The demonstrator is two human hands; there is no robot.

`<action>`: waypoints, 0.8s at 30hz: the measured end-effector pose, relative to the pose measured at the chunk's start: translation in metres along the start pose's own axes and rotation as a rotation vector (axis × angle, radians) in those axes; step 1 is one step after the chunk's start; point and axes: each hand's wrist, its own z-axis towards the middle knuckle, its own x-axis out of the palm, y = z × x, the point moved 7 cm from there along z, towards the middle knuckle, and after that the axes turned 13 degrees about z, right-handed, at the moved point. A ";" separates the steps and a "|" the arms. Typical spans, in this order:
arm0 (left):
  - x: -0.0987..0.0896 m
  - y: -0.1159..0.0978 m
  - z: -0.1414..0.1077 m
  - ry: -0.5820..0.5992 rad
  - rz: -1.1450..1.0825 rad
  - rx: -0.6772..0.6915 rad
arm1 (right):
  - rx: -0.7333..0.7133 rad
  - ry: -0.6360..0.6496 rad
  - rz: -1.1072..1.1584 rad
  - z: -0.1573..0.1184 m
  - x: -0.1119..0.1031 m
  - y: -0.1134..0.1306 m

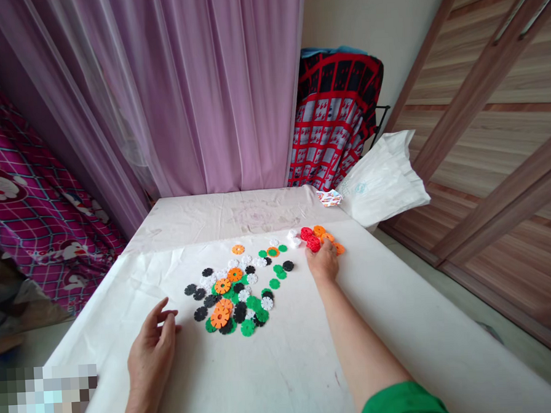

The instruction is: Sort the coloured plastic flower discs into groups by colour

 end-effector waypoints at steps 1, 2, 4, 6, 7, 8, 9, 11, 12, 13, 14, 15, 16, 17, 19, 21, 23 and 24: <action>-0.001 -0.001 0.000 -0.002 0.002 -0.003 | -0.012 -0.031 0.036 -0.006 -0.003 -0.002; -0.002 -0.002 -0.001 -0.006 0.004 -0.005 | -0.032 -0.045 0.073 -0.011 -0.004 -0.002; -0.003 -0.004 -0.001 -0.010 0.012 -0.008 | -0.067 -0.022 0.098 -0.020 -0.004 -0.002; -0.004 -0.005 -0.002 -0.008 0.020 -0.008 | -0.093 0.071 0.031 -0.025 0.001 0.000; -0.004 -0.005 -0.002 -0.005 0.022 -0.010 | -0.104 0.121 -0.021 -0.027 0.004 0.002; -0.003 -0.004 -0.002 -0.002 0.022 -0.013 | -0.114 0.161 -0.072 -0.027 0.006 0.004; -0.003 -0.004 -0.002 0.003 0.021 -0.017 | -0.120 0.185 -0.111 -0.026 0.007 0.006; -0.002 -0.003 -0.001 0.004 0.009 -0.017 | -0.121 0.198 -0.151 -0.023 0.007 0.008; -0.002 -0.003 -0.001 0.002 0.002 -0.015 | -0.118 0.198 -0.154 -0.021 0.006 0.008; -0.002 -0.002 -0.001 0.000 -0.003 -0.012 | -0.116 0.197 -0.155 -0.019 0.005 0.008; -0.001 -0.003 -0.001 -0.002 -0.005 -0.009 | -0.115 0.199 -0.156 -0.017 0.005 0.007; -0.001 -0.003 -0.001 -0.002 -0.003 -0.009 | -0.113 0.201 -0.157 -0.015 0.004 0.006; -0.001 -0.002 -0.001 -0.001 0.000 -0.011 | -0.111 0.203 -0.158 -0.014 0.004 0.005; -0.002 -0.002 -0.001 -0.001 0.003 -0.012 | -0.111 0.206 -0.159 -0.013 0.004 0.004; -0.002 -0.003 -0.001 -0.004 0.005 -0.009 | -0.102 0.199 -0.145 -0.013 0.002 0.002; -0.002 -0.002 -0.001 -0.009 0.004 -0.005 | -0.070 0.151 -0.086 -0.013 -0.002 0.000; -0.001 -0.001 0.000 -0.001 0.006 -0.010 | -0.028 0.070 0.006 -0.013 -0.007 -0.001; -0.001 0.000 0.000 0.002 0.009 -0.015 | -0.010 0.031 0.049 -0.012 -0.010 -0.001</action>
